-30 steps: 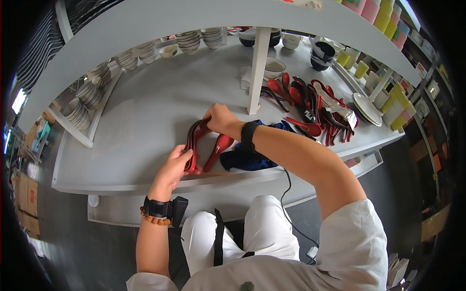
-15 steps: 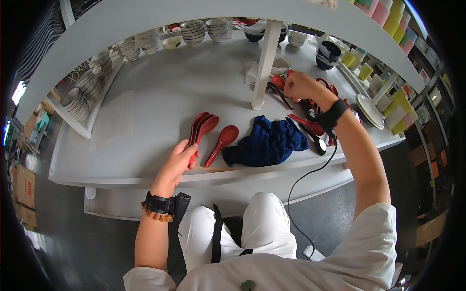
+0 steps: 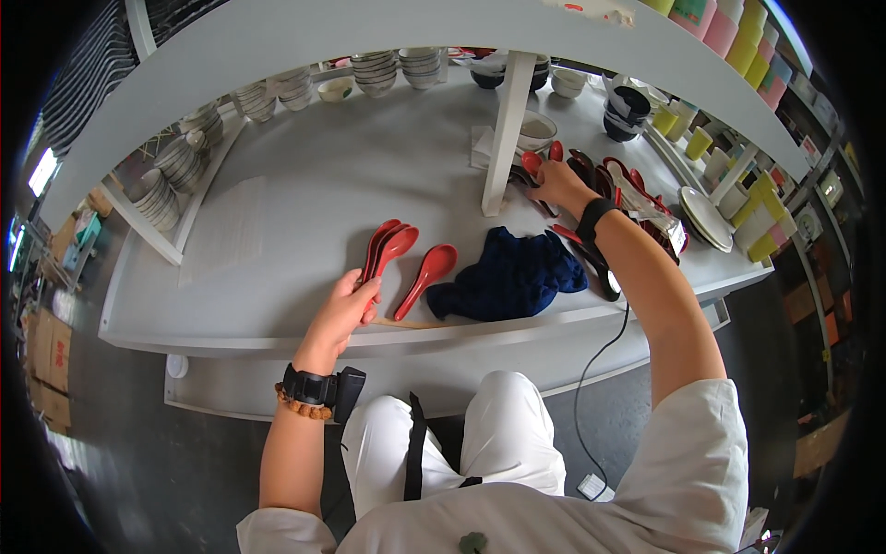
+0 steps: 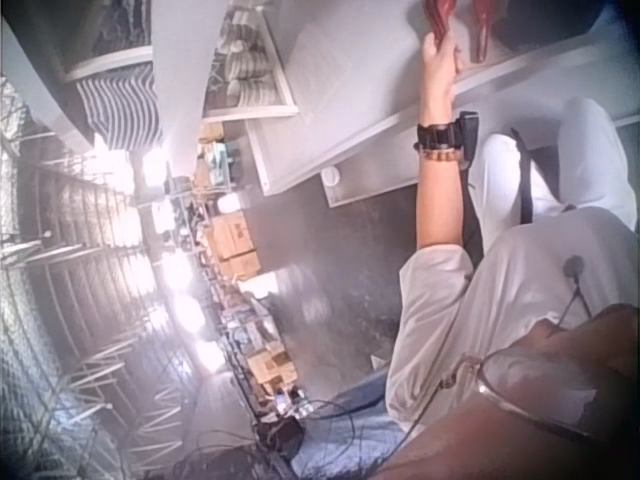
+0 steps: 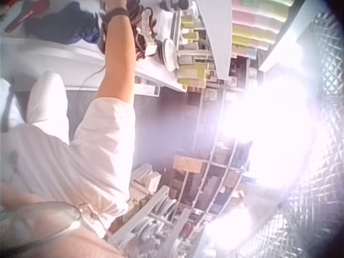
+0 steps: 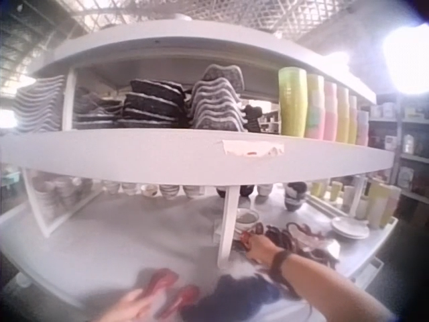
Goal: The person wipes a white display shelf with a blue cloth, moves a paper sheet, and then gathers and stacks several red and black spoons together on the shelf.
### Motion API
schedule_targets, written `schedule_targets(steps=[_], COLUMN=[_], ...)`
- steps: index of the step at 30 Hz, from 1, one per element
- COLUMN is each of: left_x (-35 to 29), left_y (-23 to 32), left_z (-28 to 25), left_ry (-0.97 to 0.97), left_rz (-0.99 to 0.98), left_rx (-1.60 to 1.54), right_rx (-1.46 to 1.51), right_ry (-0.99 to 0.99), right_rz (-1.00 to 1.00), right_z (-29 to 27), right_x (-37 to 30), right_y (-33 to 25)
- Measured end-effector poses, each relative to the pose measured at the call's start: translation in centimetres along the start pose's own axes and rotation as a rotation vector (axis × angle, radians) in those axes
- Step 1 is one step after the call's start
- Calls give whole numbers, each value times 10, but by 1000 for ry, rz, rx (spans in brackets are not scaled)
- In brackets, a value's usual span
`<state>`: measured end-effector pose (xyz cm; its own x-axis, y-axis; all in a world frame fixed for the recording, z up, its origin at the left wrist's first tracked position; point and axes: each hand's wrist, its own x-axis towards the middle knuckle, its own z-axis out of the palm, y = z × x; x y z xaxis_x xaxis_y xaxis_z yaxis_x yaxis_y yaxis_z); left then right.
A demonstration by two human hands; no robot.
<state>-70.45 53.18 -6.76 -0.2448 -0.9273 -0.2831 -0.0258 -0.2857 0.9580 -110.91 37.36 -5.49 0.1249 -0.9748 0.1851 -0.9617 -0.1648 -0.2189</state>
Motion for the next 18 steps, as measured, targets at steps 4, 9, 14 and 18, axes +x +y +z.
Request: schedule_targets(steps=[4,9,14,18], left_x=[0,5,0,2], left_y=[-3,-4,-3,-7], left_z=[-1,0,-1,-1], left_ry=[16,-9,18,51], left_rz=[8,32,14,43], left_rx=[-29,-14,4,-19], right_rx=[4,25,1014,1419], right_ry=[-4,77,-358,-672], right_rz=[-35,201,621,561], right_z=[5,-16,-92,-91], right_x=[3,-10,-85,-117], right_y=[5,13,-34,-88])
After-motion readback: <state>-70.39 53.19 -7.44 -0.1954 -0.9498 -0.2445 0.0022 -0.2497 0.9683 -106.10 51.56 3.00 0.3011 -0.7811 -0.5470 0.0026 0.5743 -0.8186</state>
